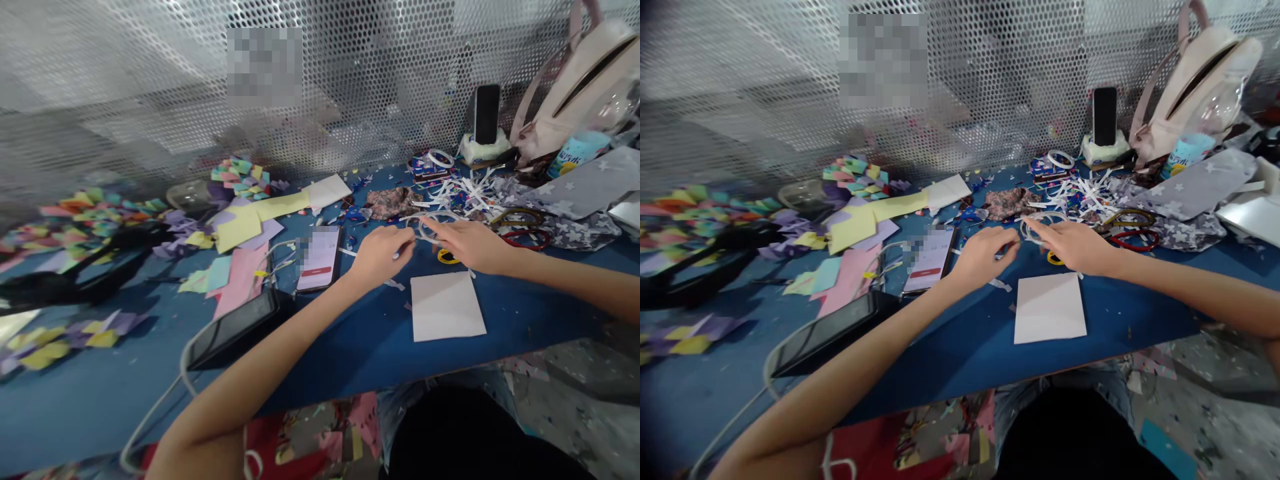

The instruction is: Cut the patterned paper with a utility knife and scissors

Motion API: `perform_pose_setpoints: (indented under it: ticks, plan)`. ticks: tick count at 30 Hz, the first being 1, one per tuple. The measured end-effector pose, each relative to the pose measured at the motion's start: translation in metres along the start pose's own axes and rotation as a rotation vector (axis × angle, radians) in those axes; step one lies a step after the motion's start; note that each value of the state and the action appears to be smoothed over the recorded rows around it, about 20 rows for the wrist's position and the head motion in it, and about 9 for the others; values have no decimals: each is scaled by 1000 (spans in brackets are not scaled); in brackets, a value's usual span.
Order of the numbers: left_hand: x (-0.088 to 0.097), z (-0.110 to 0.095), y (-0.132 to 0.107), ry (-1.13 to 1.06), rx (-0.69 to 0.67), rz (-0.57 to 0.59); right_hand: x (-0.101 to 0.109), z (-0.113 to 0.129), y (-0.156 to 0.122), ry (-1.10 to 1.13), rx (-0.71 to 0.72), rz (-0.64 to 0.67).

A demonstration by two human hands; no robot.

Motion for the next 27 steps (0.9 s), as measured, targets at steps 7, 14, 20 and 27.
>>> perform_pose_setpoints:
  ticks: [7,14,20,27]
  plan:
    - [8,-23,-4,-58,-19,54,14,30,-9,-63,143,120]
    - [35,-63,-7,-351,-42,183,49,42,-29,50,11,92]
    - [40,-63,-12,-602,107,195,73,41,-47,194,-165,123]
    - [35,-56,-23,-529,141,91,75,26,-57,49,-312,159]
Point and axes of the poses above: each hand's wrist, its own y-axis towards the middle knuckle, its own x-axis out of the back of the hand, z = x × y, the point moved 4 cm from there along y, towards the middle knuckle, and after that the axes turned 4 degrees about -x, right-handed, at the moved point
